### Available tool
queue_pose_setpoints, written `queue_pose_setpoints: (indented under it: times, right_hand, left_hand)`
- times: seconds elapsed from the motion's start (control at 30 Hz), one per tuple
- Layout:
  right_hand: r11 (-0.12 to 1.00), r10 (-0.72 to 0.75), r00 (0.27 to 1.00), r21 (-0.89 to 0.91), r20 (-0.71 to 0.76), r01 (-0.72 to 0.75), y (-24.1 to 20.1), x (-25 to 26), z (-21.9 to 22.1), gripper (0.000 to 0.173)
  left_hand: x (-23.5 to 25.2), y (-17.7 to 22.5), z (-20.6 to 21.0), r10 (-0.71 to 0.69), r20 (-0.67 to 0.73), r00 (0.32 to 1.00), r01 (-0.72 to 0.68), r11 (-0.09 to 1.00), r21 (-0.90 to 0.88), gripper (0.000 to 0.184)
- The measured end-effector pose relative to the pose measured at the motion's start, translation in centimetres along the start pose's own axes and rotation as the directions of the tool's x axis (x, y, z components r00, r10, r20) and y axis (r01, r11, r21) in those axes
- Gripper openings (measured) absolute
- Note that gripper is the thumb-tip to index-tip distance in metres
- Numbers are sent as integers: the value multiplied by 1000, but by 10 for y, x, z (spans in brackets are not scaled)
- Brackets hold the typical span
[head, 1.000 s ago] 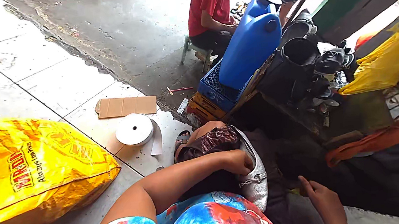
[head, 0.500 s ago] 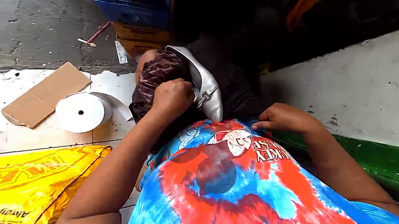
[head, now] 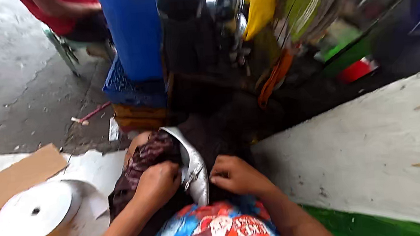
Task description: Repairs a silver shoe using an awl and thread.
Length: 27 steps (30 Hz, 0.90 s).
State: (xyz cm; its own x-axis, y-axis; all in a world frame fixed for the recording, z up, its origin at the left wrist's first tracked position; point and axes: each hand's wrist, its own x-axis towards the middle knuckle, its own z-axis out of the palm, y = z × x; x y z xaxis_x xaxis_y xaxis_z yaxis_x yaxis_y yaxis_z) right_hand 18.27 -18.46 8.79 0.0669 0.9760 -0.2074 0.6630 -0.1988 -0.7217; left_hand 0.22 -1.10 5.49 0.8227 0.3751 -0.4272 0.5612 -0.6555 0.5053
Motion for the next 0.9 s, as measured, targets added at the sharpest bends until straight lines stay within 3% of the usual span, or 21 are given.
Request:
queue_pose_setpoints:
  times: [0.1,0.17,0.27,0.33,0.43,0.5,0.53,0.73,0.9]
  right_hand:
    - [921,-208,978,336,-1,196,7,-23,-21,27]
    - [850,-284,959,463,3,250,6,-45,-36,32]
    - [922,-306,944,283,119,263,-2,-76,-58,35]
    - [969,-234,945,137,228,206,-10,-81,-60,32]
    - [992,115,950,-87,291,-93,-21,-65,-56,34]
    - [926,368,882,-198,293,-321,-28,-41,-51,36]
    - [903,422,863,-216,279,-372,-30,-28,-47,39]
    - [958,273,902,-4,333,-288,-31,27,-11,53]
    - [962,268,883,-60,386,-266,-30,38,-3,26]
  left_hand:
    - [0,4,-2,-53,65,996,51,998,45,34]
    - [1,8,-4,-78,95,992,72,995,73,33]
    - [1,13,-6,-95,109,990,85,992,88,32]
    - [-2,12,-7,-94,113,989,83,992,93,33]
    - [-10,2,-6,-136,86,987,127,987,98,34]
    - [-22,-9,-8,-190,48,981,185,978,97,33]
    - [-29,-17,-10,-212,19,977,210,974,87,33]
    - [-77,-81,-12,-327,-170,930,333,943,11,32]
    - [-89,-110,0,-428,-225,876,437,900,-10,31]
